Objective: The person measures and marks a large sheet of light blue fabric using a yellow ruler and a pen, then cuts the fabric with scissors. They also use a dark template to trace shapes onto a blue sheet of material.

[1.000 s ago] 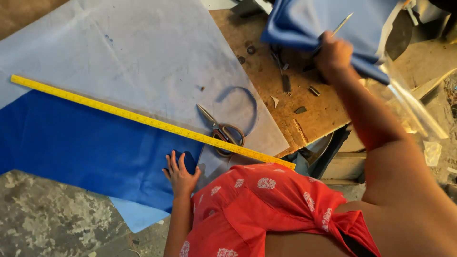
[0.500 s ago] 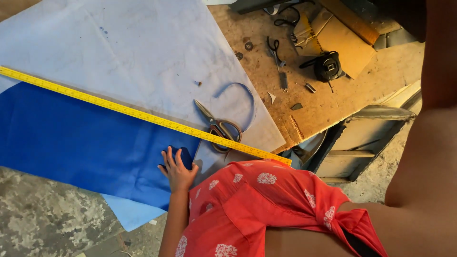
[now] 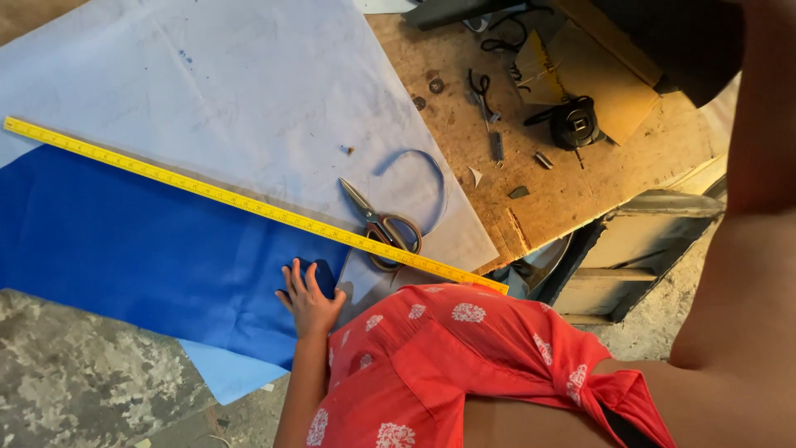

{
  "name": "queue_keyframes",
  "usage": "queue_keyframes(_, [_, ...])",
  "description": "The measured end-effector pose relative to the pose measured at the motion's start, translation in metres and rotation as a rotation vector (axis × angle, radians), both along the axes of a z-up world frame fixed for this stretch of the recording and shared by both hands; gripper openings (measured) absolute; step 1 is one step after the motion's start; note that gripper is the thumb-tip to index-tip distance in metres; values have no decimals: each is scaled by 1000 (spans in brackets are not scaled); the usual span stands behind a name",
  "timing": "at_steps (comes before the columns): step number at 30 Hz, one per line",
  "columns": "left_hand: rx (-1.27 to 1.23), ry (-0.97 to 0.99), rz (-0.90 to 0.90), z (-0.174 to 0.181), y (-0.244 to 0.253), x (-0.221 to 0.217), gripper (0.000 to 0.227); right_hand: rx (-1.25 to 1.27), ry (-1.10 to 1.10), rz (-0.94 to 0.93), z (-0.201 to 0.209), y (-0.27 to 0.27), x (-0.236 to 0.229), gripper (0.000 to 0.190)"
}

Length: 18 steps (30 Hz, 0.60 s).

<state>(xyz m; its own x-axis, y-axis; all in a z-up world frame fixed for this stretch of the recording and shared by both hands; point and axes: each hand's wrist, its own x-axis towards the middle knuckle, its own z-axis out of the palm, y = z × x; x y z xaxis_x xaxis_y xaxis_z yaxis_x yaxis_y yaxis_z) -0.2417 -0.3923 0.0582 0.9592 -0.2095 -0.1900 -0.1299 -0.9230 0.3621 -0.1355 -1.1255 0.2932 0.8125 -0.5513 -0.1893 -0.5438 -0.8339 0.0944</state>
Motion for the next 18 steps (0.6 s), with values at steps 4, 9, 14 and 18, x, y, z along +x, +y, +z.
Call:
queue_keyframes(4, [9,-53,-7,-8,5,-2,76,84,4,-23,-30,22,-3,36])
queue_keyframes(9, [34,-42,-10,-9,4,-2,77,-145,-34,400,-139,123,0,37])
queue_keyframes(14, [42,-6,-3,-10,4,-2,77,-47,-113,480,-184,226,-10,20])
queue_keyframes(18, [32,-66,14,-16,3,-2,76,126,-168,625,-200,281,-18,23])
